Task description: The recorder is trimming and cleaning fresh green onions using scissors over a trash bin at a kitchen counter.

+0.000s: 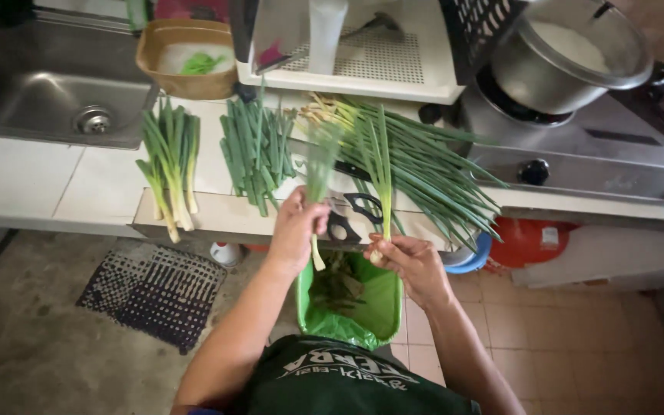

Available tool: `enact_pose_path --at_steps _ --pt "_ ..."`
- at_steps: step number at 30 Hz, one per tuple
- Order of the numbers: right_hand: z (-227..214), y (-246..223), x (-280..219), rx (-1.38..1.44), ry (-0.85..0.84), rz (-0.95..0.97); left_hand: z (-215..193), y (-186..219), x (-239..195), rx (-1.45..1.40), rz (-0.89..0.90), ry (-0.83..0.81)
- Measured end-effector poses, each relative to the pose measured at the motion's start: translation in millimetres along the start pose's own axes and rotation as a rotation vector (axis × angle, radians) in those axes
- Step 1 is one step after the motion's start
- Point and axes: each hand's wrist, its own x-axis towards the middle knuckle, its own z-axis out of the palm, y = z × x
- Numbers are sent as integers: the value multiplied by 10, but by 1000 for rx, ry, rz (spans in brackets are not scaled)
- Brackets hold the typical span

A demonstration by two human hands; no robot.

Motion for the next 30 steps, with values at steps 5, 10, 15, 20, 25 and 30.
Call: enact_pose_path --at_steps 5,10,15,20,25,30 --pt "-1 -57 -235 -417 -99 -90 448 -4 -160 244 -59 -41" --pt "-144 135 -407 -54 -143 -21 520 -212 -160 171 -72 -158" --pt "-650 601 -393 477 -182 126 581 -213 -252 29 -163 -187" --pt "-1100 1069 -307 707 -159 191 563 -314 -304 -3 -127 -150" --pt "-1039 1112 -308 812 -222 187 554 -303 -351 -49 -119 -93" --pt "-894 1070 -346 902 -351 234 557 -319 -383 -98 -75 -80"
